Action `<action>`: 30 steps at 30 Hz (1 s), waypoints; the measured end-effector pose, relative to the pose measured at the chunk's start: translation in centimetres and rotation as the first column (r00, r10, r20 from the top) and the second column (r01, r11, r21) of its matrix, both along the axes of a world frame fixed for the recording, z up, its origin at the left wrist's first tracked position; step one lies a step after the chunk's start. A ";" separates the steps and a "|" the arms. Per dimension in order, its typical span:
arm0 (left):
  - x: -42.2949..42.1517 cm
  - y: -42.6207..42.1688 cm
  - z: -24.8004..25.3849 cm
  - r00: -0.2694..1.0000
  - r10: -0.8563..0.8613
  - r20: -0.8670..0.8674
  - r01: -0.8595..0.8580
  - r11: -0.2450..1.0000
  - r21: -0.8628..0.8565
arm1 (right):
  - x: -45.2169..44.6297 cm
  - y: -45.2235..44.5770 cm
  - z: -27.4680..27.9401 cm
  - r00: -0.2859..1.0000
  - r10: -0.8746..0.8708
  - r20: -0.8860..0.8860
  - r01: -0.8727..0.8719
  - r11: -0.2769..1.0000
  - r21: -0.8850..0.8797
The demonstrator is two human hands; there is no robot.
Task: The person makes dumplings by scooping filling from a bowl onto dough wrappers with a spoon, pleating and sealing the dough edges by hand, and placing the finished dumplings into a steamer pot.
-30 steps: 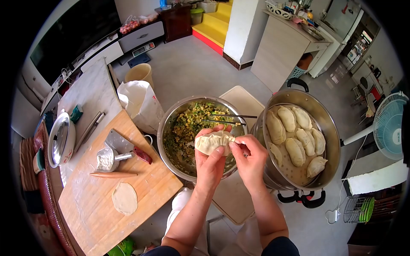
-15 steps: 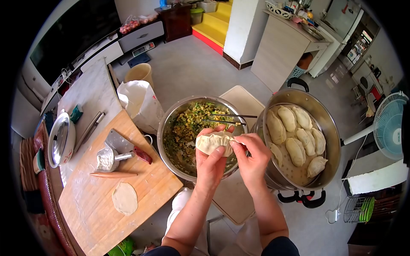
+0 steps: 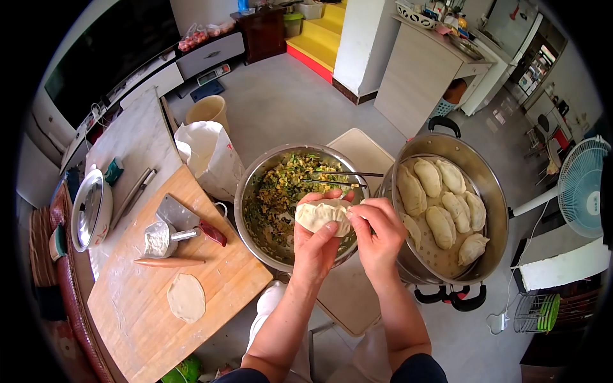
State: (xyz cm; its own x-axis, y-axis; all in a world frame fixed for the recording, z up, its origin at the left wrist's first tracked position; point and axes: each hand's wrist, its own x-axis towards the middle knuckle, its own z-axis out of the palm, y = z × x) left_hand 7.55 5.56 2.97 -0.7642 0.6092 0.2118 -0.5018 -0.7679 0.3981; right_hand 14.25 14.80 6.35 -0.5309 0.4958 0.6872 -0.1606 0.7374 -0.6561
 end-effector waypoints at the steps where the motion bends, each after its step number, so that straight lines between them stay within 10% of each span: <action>1: 0.0 0.0 0.1 1.000 -0.004 0.002 0.004 1.000 -0.002 | 0.0 0.0 0.0 1.000 -0.013 0.009 0.013 1.000 -0.006; 30: -0.6 -0.7 -1.2 0.991 -0.092 -0.093 0.079 0.988 -0.134 | -0.7 0.2 0.9 0.996 0.076 -0.036 -0.070 0.987 0.145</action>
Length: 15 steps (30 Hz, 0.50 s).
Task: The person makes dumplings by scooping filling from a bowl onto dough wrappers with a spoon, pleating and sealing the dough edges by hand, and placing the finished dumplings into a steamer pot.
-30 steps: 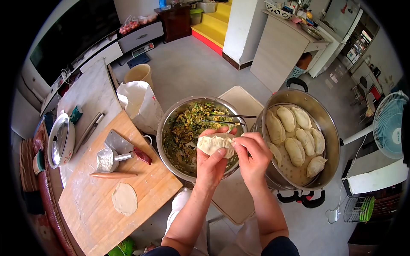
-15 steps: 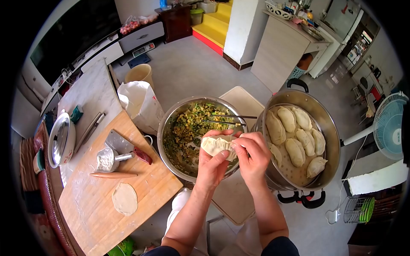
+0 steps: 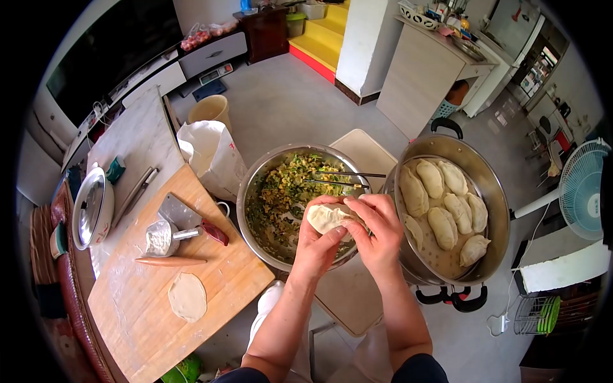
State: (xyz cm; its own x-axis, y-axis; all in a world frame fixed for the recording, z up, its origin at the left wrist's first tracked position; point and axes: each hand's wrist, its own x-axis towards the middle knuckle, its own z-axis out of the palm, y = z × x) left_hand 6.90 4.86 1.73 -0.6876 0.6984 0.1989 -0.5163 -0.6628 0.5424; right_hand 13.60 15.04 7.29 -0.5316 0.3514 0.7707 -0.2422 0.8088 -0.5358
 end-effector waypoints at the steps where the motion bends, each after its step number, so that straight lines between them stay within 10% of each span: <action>1: 0.0 -0.1 0.0 1.000 -0.004 0.000 0.004 1.000 -0.017 | 0.0 -0.1 0.2 1.000 0.004 0.004 -0.004 1.000 -0.014; 15: 0.0 -0.1 -0.4 0.998 -0.034 -0.056 0.030 0.998 -0.061 | 0.3 0.4 -0.3 0.993 0.110 0.041 -0.105 0.989 -0.102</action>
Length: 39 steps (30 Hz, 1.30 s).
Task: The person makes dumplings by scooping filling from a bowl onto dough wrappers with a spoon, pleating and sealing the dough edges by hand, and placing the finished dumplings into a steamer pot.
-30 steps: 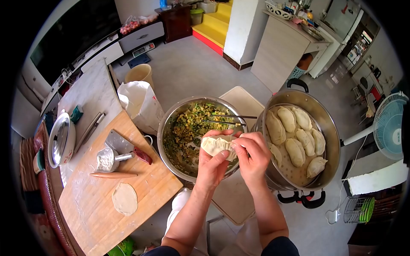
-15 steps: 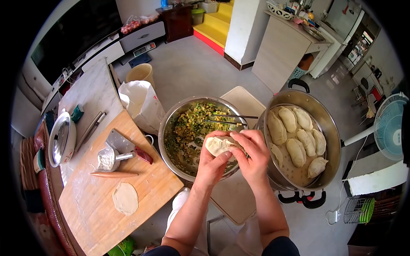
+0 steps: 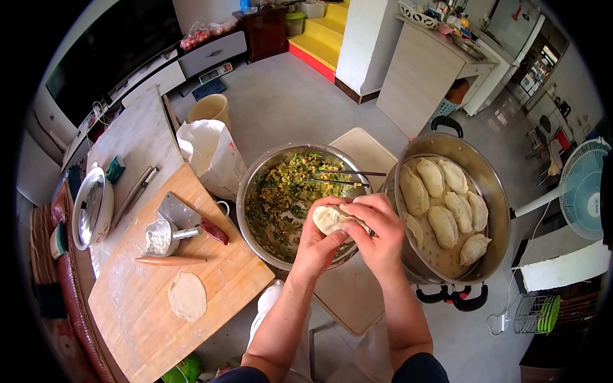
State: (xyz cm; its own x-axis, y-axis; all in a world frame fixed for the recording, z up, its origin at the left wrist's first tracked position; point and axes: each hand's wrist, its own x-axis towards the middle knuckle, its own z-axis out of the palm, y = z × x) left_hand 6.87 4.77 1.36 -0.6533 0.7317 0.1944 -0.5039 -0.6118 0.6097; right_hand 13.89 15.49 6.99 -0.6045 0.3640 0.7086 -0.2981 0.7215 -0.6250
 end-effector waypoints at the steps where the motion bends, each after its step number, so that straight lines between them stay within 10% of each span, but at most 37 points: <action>1: 0.1 0.0 0.0 1.000 0.005 -0.007 -0.005 1.000 -0.009 | 0.0 0.1 -0.4 1.000 -0.001 -0.004 0.001 1.000 0.024; 19: -0.1 0.0 -1.0 0.998 -0.064 0.008 0.064 0.998 -0.023 | 0.2 0.6 -0.4 0.998 0.037 0.050 -0.044 0.990 0.138; 22: -0.5 0.2 0.7 0.972 -0.037 0.230 0.006 0.991 0.134 | 0.2 0.0 0.3 0.998 0.058 -0.026 -0.063 0.959 -0.276; 26: -1.1 -0.1 1.0 0.926 -0.066 0.372 -0.060 0.946 0.319 | 0.7 -0.2 -0.6 0.998 0.029 0.052 -0.005 0.910 -0.414; 39: -0.9 0.2 0.6 0.941 0.069 0.330 -0.146 0.966 0.213 | -0.1 -1.0 -1.3 0.992 0.060 0.107 -0.038 0.979 -0.198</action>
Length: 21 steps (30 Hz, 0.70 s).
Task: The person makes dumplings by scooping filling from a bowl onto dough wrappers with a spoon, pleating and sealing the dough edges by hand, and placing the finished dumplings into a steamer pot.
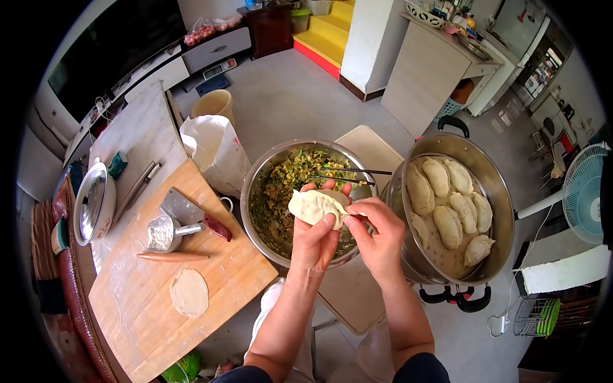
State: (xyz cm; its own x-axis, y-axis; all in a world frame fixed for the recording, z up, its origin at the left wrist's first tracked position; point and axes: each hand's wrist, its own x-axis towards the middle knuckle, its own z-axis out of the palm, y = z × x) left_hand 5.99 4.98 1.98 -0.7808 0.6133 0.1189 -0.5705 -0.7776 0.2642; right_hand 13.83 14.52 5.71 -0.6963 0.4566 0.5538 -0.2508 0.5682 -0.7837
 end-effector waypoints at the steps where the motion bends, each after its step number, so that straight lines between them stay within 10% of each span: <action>1: 0.1 0.0 0.0 1.000 0.000 0.005 0.000 1.000 -0.005 | 0.0 0.0 -0.2 1.000 0.006 -0.001 -0.006 1.000 -0.016; 21: 1.4 0.7 1.0 0.994 0.077 -0.083 -0.081 0.995 -0.058 | 0.2 -0.7 0.8 0.992 -0.122 -0.037 0.123 0.992 0.028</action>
